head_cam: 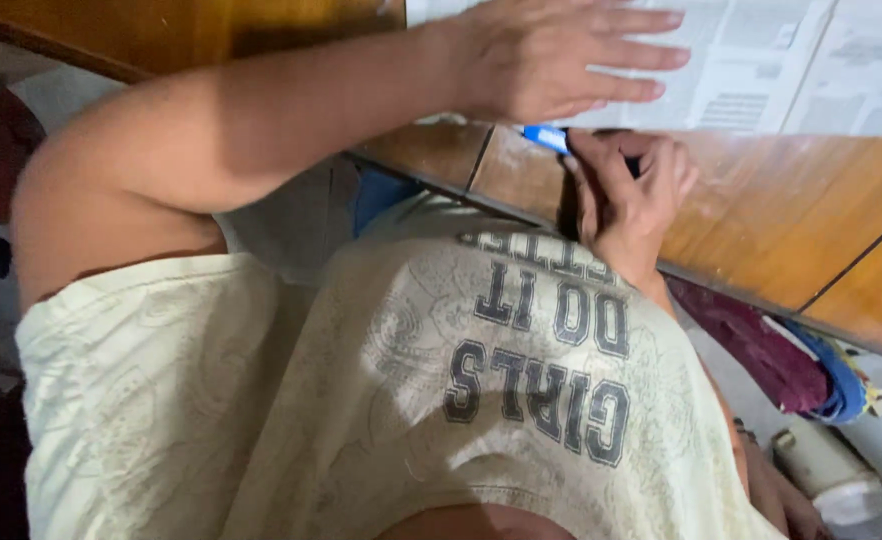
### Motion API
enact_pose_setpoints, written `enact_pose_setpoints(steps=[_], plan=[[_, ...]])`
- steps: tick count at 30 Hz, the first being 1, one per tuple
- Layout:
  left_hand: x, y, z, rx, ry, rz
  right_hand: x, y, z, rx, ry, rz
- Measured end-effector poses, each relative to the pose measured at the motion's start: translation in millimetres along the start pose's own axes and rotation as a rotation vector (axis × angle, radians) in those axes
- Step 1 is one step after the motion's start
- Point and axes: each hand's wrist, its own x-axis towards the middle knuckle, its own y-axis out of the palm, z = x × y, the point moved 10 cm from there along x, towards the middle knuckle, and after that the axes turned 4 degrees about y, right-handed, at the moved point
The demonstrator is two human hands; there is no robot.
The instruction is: Cutting sections out of a newspaper using a utility knife and folding the paper
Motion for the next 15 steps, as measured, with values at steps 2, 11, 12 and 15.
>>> enact_pose_setpoints(steps=[2, 11, 12, 15], plan=[[-3.3, 9.7, 6.0, -0.100, -0.027, 0.006, 1.8, 1.9, 1.5, -0.007, 0.005, 0.010], [-10.6, 22.2, 12.7, -0.114, -0.067, -0.048, 6.4, 12.6, 12.1, -0.048, -0.047, 0.023], [-9.7, 18.7, 9.9, -0.096, -0.041, -0.075, 6.2, 15.2, 12.6, -0.054, -0.046, 0.039], [-14.6, 32.9, 17.3, -0.070, -0.057, -0.032, 7.9, 20.4, 15.7, -0.056, -0.036, 0.088]])
